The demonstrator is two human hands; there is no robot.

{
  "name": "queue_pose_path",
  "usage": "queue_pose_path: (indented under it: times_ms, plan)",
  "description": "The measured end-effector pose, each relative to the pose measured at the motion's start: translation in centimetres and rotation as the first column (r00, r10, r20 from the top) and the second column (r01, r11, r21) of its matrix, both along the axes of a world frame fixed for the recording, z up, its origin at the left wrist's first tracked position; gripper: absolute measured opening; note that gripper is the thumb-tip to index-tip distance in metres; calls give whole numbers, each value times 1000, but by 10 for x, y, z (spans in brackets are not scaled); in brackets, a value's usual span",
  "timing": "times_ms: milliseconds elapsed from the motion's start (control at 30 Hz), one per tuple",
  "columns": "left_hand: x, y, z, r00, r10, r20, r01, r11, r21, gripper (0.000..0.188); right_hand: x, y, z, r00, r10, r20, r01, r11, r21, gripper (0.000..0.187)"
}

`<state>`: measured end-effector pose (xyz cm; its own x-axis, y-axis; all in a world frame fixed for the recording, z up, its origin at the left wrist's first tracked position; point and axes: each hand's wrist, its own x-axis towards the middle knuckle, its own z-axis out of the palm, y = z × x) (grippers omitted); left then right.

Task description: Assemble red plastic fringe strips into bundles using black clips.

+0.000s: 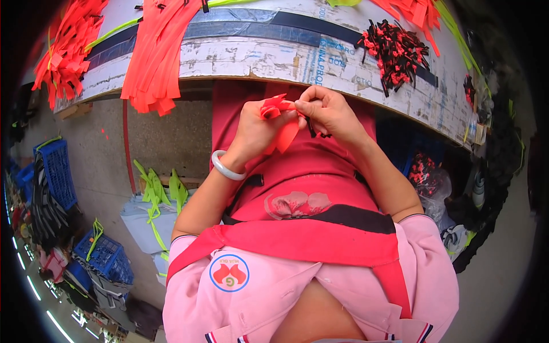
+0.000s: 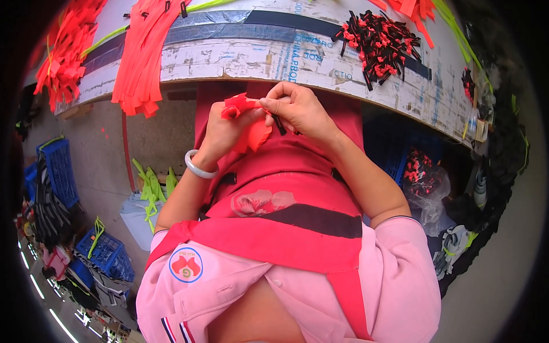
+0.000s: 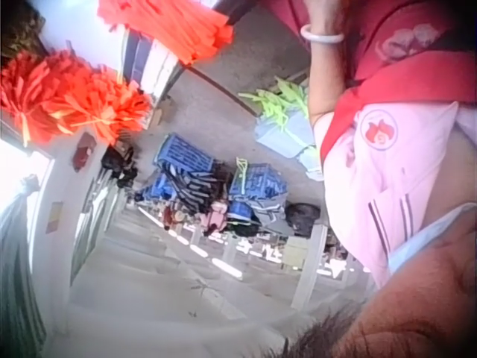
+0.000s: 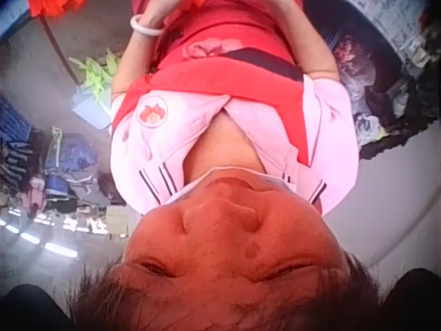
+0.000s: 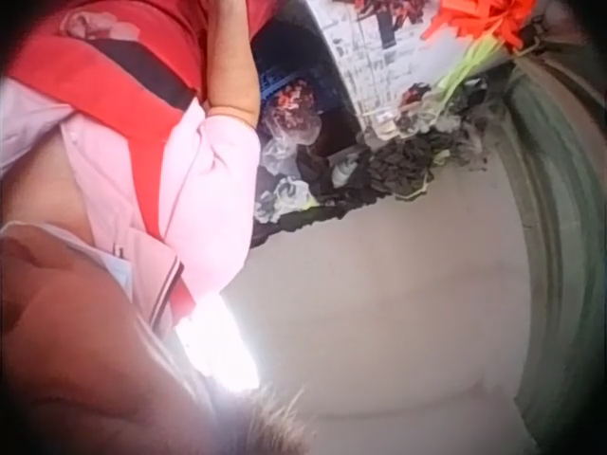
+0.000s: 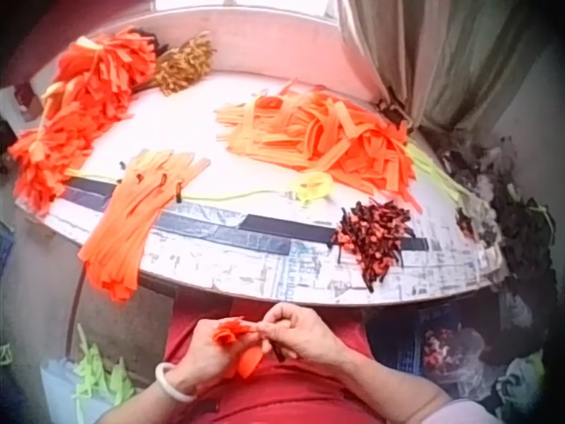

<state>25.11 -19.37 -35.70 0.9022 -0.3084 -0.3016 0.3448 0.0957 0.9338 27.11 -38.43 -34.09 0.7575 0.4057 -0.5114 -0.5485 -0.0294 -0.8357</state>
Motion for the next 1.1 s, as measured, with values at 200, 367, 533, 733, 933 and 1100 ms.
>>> queue_pose_path:
  times_ms: [200,367,533,733,933,1100]
  plan:
    - [2,5,-6,996,32,83,-31,999,-8,13,-6,-5,-10,980,-139,143,159,978,-135,20]
    - [7,8,1,994,25,111,-21,999,-32,13,-15,-5,-14,984,-12,-180,23,998,57,17]
    - [13,13,3,995,-16,103,17,1000,-10,13,-11,-2,-14,960,-279,-27,276,921,274,13]
    - [7,18,-1,978,-32,-205,-23,964,-263,17,-13,2,7,992,-81,95,68,989,129,14]
    - [6,20,0,950,-72,-304,-29,949,-315,18,-15,1,22,997,2,83,-2,1000,5,16]
    - [7,23,0,959,-100,-267,14,951,-309,19,-12,2,24,994,8,112,-6,1000,-23,14]
